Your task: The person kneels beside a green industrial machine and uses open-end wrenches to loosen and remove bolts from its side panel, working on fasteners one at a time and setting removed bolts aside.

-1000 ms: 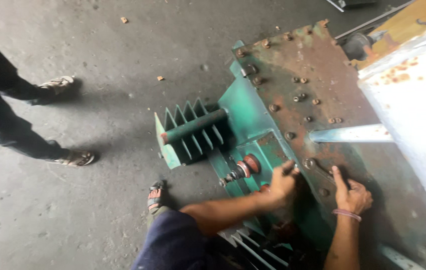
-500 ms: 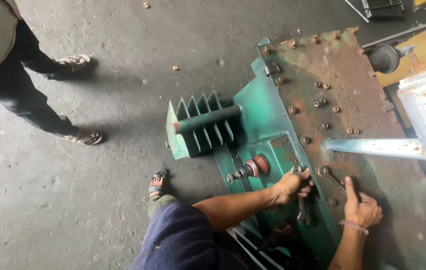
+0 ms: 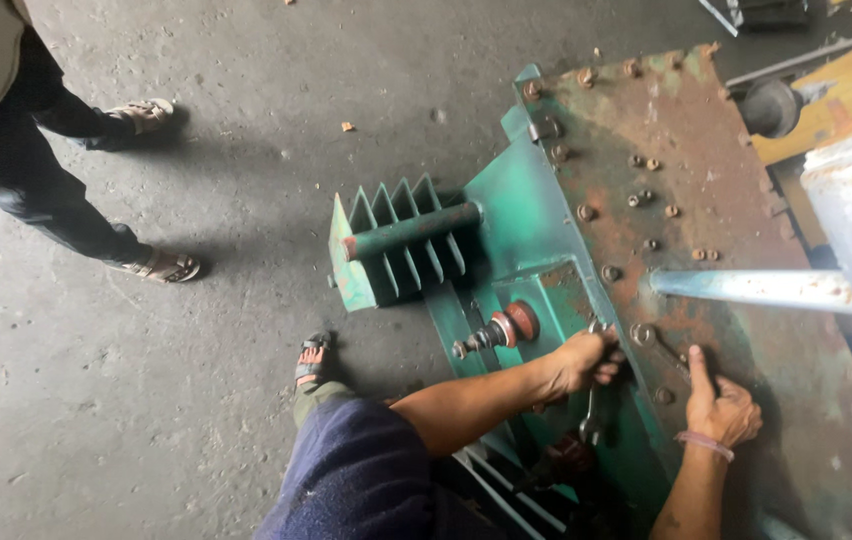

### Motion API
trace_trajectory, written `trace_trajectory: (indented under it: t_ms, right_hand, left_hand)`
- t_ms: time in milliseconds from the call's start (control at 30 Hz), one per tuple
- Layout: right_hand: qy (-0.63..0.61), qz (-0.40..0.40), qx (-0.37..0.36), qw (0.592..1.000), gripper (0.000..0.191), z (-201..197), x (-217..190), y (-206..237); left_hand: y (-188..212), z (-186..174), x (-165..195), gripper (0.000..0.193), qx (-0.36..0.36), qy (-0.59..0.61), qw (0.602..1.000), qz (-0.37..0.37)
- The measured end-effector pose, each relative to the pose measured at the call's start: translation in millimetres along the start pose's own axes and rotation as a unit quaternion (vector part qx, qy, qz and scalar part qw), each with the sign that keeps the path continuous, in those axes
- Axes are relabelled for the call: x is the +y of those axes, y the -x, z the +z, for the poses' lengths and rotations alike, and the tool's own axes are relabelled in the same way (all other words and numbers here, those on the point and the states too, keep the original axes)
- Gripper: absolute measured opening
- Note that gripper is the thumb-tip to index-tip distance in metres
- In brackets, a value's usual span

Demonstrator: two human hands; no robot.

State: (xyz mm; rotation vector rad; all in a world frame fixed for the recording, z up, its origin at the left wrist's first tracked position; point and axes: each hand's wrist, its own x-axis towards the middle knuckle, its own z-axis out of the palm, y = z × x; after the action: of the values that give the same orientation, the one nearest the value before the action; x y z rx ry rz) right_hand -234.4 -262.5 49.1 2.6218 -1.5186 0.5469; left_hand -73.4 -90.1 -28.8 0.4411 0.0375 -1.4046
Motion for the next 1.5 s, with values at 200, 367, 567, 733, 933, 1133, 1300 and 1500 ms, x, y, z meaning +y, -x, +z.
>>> trace_trajectory:
  t_ms: [200, 367, 567, 733, 933, 1133, 1300, 1500]
  right_hand:
    - [0.007, -0.047, 0.048, 0.998, 0.074, -5.6, -7.3, 3.1]
    - [0.006, -0.017, -0.002, 1.000, 0.074, -11.6, -14.1, 3.7]
    - [0.006, -0.013, -0.009, 1.000, 0.075, -6.4, -5.6, 2.7]
    - [0.014, -0.043, 0.041, 0.998, 0.075, 4.1, 5.0, -0.3]
    - [0.028, -0.050, 0.056, 0.997, 0.073, 5.3, 4.8, -2.5]
    - [0.016, -0.026, 0.013, 0.999, 0.075, 0.2, 1.1, 1.2]
    - [0.014, 0.014, -0.021, 1.000, 0.075, -0.4, 0.0, 2.4]
    - [0.029, -0.045, 0.019, 0.998, 0.072, -0.5, -0.9, 1.3]
  left_hand:
    - [-13.5, -2.1, -5.6, 0.021, -0.011, 0.086, 0.996, -0.034]
    - [-23.3, -8.3, -7.5, 0.024, 0.019, -0.024, 1.000, -0.006]
    - [-22.9, -4.0, -2.3, 0.032, 0.134, -0.094, 0.986, -0.037]
    - [-15.2, -1.3, 1.3, 0.016, 0.040, -0.006, 0.999, -0.017]
    - [-16.7, -5.8, -3.9, 0.012, -0.032, 0.030, 0.999, -0.001]
    - [-21.7, -8.2, -4.3, 0.017, -0.004, 0.018, 1.000, -0.022]
    - [-18.7, -3.3, 0.6, 0.026, 0.064, -0.042, 0.996, -0.044]
    - [-9.3, -3.9, 5.5, 0.014, -0.024, 0.042, 0.999, -0.019]
